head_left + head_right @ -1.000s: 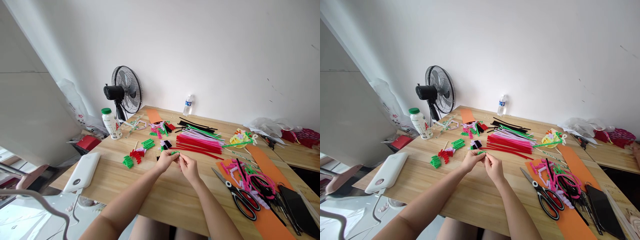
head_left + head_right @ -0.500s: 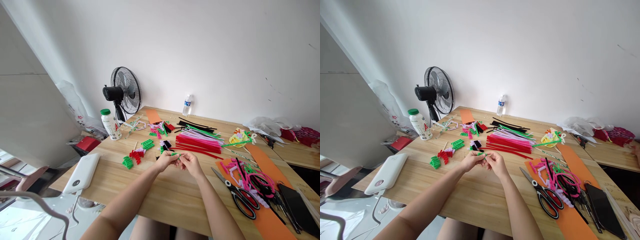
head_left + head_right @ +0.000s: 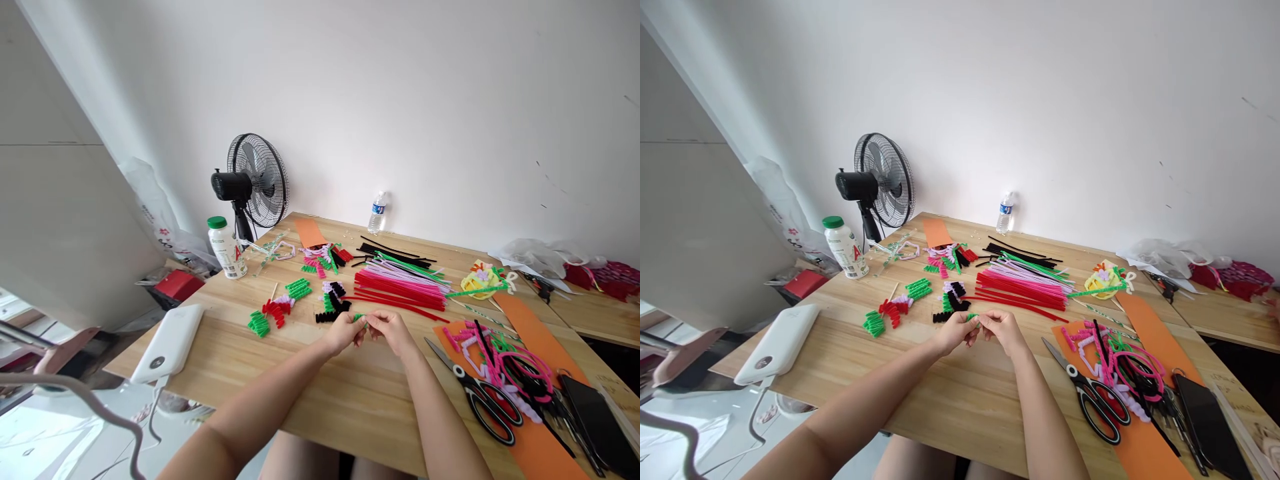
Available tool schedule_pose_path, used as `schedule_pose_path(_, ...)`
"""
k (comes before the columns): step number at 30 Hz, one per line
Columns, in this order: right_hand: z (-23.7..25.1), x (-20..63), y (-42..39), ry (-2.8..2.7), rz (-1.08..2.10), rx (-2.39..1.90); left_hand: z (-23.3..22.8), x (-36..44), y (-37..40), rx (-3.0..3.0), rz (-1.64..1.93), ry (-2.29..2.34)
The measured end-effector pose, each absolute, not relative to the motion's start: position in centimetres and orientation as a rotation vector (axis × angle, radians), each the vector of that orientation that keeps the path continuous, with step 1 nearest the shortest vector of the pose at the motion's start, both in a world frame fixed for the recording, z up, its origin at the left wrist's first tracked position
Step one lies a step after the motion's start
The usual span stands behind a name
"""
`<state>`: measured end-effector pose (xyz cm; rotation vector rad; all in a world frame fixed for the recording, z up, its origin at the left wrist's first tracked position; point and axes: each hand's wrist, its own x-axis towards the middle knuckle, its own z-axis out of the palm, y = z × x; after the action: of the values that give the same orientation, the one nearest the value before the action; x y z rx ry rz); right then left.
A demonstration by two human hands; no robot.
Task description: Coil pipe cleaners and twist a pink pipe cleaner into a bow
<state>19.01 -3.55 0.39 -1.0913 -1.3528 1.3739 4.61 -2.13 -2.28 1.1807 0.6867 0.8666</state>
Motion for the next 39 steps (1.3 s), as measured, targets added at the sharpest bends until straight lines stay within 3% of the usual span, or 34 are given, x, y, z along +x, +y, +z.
schedule_pose_path(12, -0.3, 18.4, -3.4, -0.991, 1.594, -1.088, -3.4, 5.4, -2.5, 1.258, 0.811, 0.688)
schedule_pose_path(19, 0.1, 18.9, -3.2, -1.066, 1.489, -1.065, -1.3, 3.8, -2.3, 1.075, 0.684, 0.476)
schedule_pose_path(35, -2.0, 18.7, -2.3, -0.983, 1.279, -1.145, -0.1, 1.5, 0.1, 1.098, 0.967, 0.813)
schedule_pose_path(39, -3.3, 18.2, -2.2, -1.039, 1.27, -1.213, -0.2, -1.2, 2.3, 1.126, 1.366, 1.191)
